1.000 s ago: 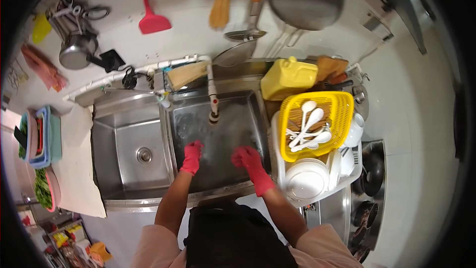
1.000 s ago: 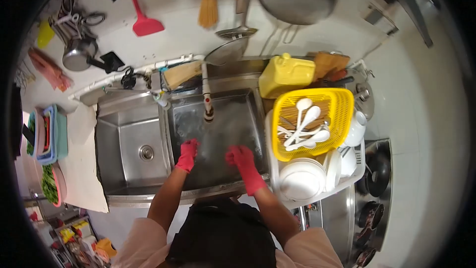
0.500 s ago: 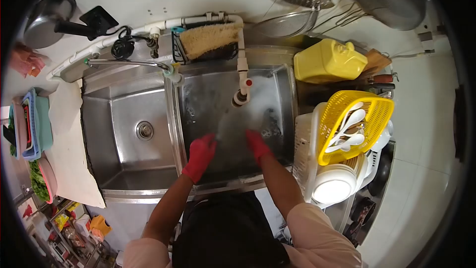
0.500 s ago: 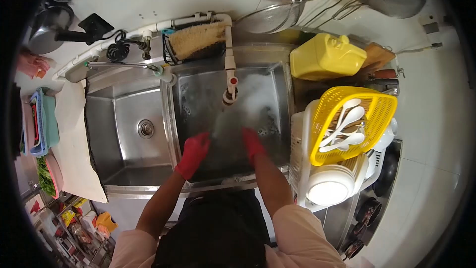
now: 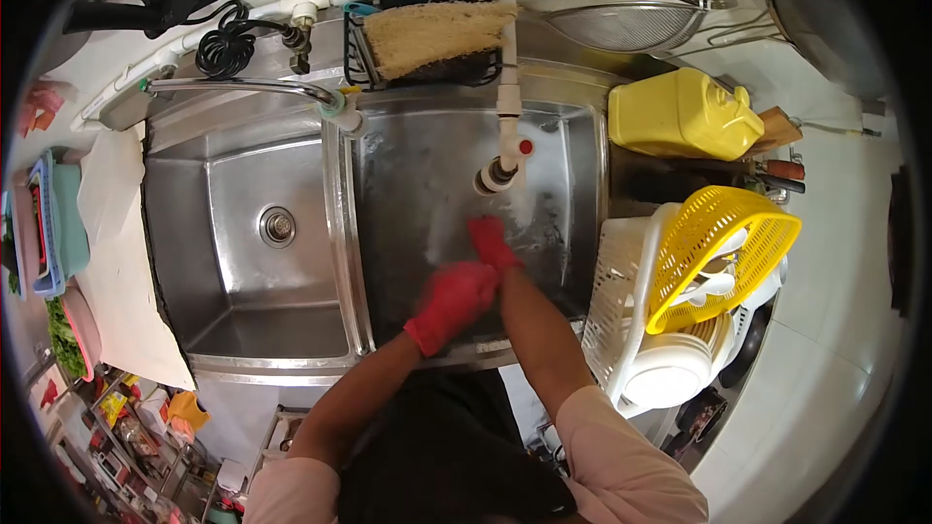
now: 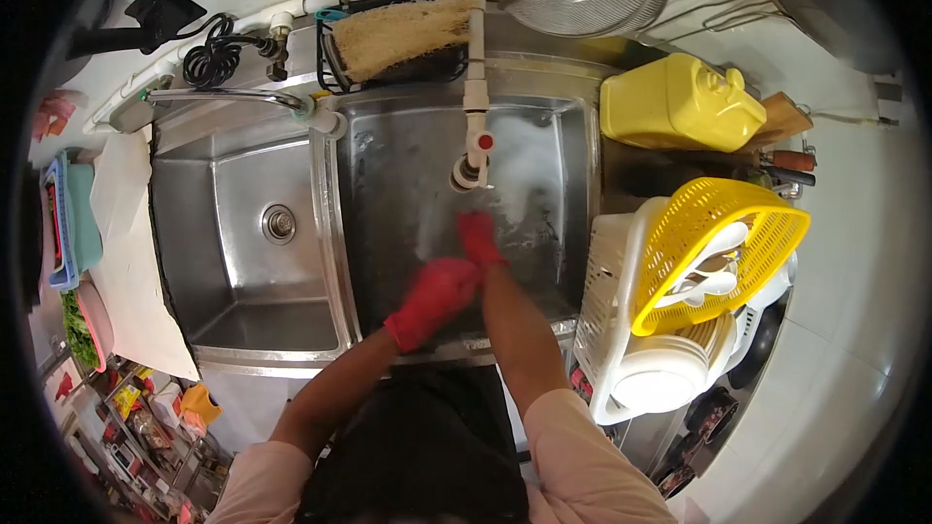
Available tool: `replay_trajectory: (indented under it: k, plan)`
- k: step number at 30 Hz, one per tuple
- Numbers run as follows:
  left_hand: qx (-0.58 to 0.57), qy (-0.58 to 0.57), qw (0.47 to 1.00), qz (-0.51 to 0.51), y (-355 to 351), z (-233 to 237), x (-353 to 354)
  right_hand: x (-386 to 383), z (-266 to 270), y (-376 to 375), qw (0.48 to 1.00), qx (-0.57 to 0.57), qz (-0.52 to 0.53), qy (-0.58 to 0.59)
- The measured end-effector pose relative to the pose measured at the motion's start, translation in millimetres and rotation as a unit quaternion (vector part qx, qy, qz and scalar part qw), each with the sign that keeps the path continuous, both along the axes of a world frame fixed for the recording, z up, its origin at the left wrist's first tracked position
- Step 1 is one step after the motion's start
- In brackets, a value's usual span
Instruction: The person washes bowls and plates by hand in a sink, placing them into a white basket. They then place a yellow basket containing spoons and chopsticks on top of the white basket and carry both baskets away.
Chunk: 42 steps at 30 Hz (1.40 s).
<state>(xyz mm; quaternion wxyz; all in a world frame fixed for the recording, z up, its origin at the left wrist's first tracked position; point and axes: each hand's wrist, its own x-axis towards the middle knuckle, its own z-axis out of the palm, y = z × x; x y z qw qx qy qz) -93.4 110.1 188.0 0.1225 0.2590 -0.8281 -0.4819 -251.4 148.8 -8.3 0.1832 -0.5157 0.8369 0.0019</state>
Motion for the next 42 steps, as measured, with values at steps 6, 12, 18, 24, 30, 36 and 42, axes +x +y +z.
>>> replay_trajectory:
  k: [6, 12, 18, 24, 30, 36, 42]
  plan:
    - [0.108, 0.145, 0.982, 0.046, -1.1, 6.5, -0.3, 5.2, -30.3, -2.9, 0.995, 0.084, -0.027, -0.044]
    - [0.159, 0.059, 0.968, 0.187, 23.2, -14.6, -4.4, 5.9, -68.9, 8.7, 0.994, 0.061, 0.094, 0.014]
    - [0.164, 0.002, 0.955, 0.245, 26.9, -18.8, -10.5, -0.3, -26.4, -19.3, 0.981, 0.149, 0.093, -0.082]
    - [0.207, -0.054, 0.948, 0.236, 19.9, -18.9, -19.5, -12.6, -46.0, -28.9, 0.956, 0.271, 0.089, -0.072]
    - [0.247, -0.046, 0.943, 0.221, 22.2, -21.4, -23.0, -18.0, -87.1, -12.8, 0.972, 0.211, 0.096, -0.036]
    - [0.183, -0.05, 0.955, 0.228, 42.5, -17.9, -2.7, 15.7, -69.9, -1.2, 0.984, 0.114, 0.049, 0.127]
    - [0.181, -0.045, 0.951, 0.248, 26.9, -29.9, -15.7, 4.4, -33.7, -29.9, 0.96, 0.26, 0.104, 0.01]
